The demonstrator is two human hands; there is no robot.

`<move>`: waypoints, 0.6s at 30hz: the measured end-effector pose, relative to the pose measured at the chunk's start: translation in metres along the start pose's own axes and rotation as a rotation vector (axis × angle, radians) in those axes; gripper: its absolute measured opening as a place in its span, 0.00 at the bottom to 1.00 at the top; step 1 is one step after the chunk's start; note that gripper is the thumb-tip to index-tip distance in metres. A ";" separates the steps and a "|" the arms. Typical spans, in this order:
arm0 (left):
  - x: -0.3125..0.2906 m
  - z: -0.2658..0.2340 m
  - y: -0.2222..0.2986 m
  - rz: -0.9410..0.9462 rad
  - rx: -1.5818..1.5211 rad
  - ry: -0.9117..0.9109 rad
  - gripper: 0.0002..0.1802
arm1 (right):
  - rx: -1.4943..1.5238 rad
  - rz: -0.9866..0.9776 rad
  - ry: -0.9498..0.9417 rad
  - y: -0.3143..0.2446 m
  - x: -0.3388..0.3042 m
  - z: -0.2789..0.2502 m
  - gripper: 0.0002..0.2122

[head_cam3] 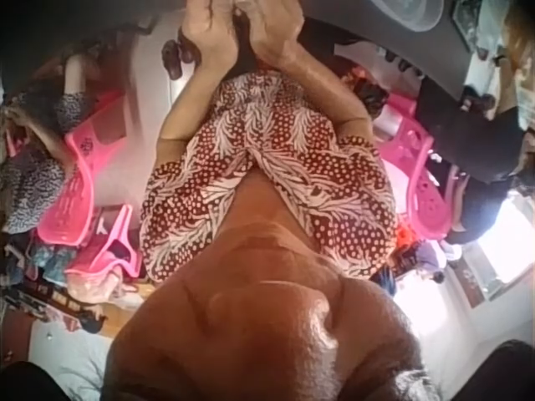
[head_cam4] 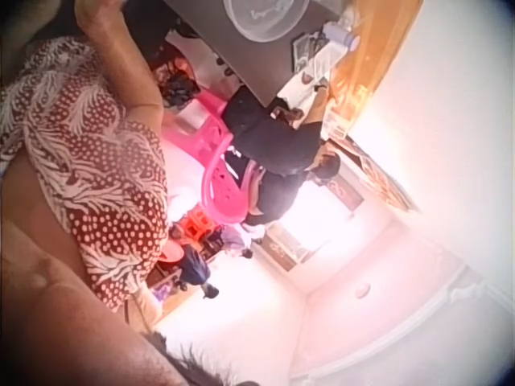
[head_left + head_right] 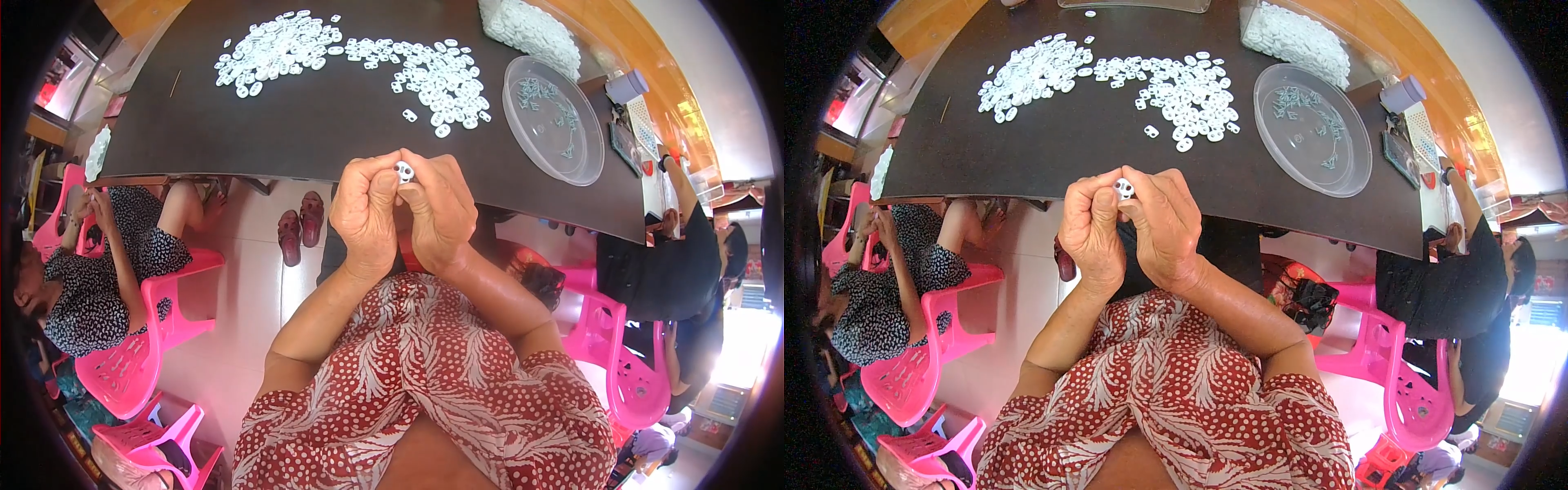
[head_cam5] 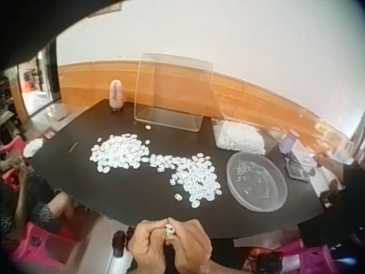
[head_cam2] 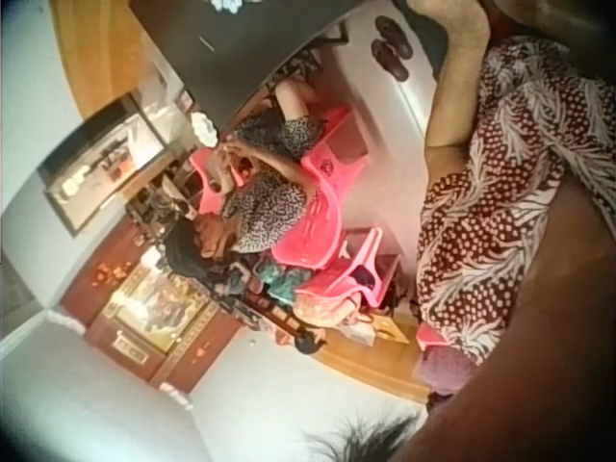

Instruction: Assembling small plastic components by manually inserting metal pins into pre-drilled holes at a workstation.

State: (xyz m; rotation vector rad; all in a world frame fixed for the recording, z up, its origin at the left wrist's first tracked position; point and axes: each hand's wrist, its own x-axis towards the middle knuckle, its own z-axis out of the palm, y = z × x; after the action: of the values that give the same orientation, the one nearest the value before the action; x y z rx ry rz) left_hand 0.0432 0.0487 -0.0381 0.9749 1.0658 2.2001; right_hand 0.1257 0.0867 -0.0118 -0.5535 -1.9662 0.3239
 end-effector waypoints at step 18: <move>0.004 0.009 -0.008 0.104 0.171 0.088 0.10 | -0.090 -0.117 0.086 0.006 0.007 0.008 0.14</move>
State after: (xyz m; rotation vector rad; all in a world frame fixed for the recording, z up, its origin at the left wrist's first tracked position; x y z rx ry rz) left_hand 0.0489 0.0598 -0.0396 1.0355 1.2876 2.2837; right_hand 0.1174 0.0956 -0.0124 -0.4985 -1.9272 0.1368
